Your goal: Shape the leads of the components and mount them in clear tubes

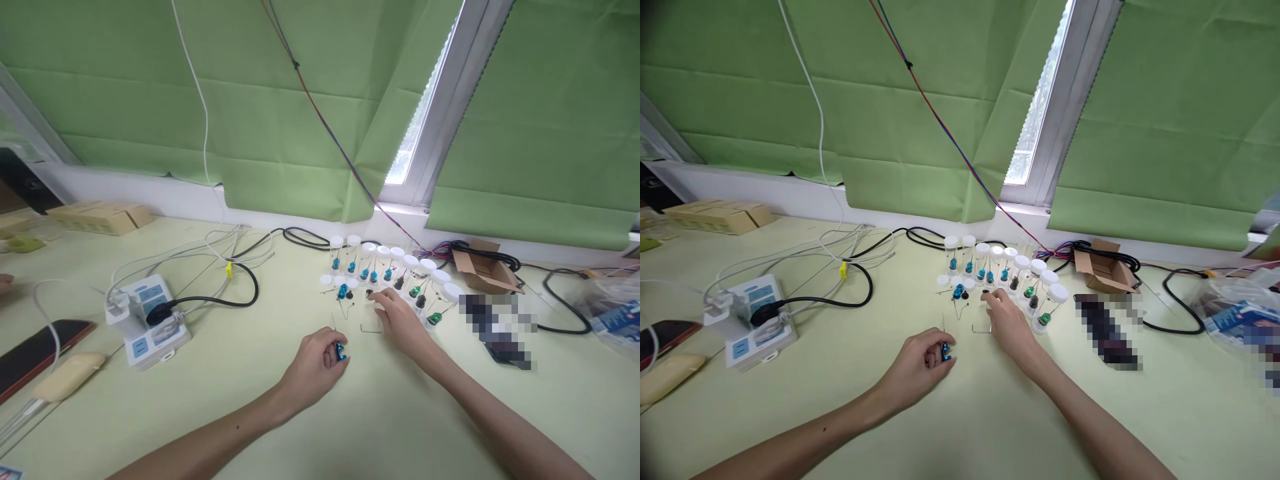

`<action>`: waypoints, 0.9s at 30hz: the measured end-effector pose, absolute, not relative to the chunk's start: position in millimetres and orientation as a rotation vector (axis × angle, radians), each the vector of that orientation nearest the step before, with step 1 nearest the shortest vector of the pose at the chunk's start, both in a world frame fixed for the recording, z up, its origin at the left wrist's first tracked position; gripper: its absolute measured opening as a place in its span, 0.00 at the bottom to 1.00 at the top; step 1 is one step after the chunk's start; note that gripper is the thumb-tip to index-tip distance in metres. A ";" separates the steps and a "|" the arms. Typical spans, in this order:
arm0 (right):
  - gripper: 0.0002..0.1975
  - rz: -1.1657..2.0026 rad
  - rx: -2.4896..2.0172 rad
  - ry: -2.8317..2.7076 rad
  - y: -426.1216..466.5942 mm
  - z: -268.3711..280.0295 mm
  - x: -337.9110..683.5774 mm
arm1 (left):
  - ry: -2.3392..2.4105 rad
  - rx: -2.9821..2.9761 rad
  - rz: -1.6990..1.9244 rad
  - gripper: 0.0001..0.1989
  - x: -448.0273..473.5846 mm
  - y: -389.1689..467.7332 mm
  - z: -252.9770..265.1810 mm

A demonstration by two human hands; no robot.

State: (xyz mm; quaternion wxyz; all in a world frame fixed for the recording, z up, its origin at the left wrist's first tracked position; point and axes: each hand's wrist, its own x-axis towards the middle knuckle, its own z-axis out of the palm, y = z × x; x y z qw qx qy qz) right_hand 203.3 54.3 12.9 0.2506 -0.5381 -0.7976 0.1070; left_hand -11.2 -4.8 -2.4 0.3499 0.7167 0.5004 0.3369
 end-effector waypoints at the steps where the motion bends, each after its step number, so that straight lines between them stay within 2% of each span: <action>1: 0.16 0.288 -1.494 -2.218 55.6 11.7 205.5 | 1.293 1.856 0.878 0.08 -11.2 -4.8 -2.7; 6: 0.15 0.271 -1.624 -2.359 52.4 10.5 205.5 | 1.294 1.850 0.871 0.08 -11.3 -5.3 -1.3; 14: 0.04 0.365 -1.568 -2.432 40.3 18.9 195.3 | 1.307 1.872 0.834 0.08 -11.3 -5.9 0.8; 27: 0.04 0.139 -1.564 -2.654 27.1 24.6 179.7 | 1.307 1.880 0.821 0.08 -11.6 -6.2 1.8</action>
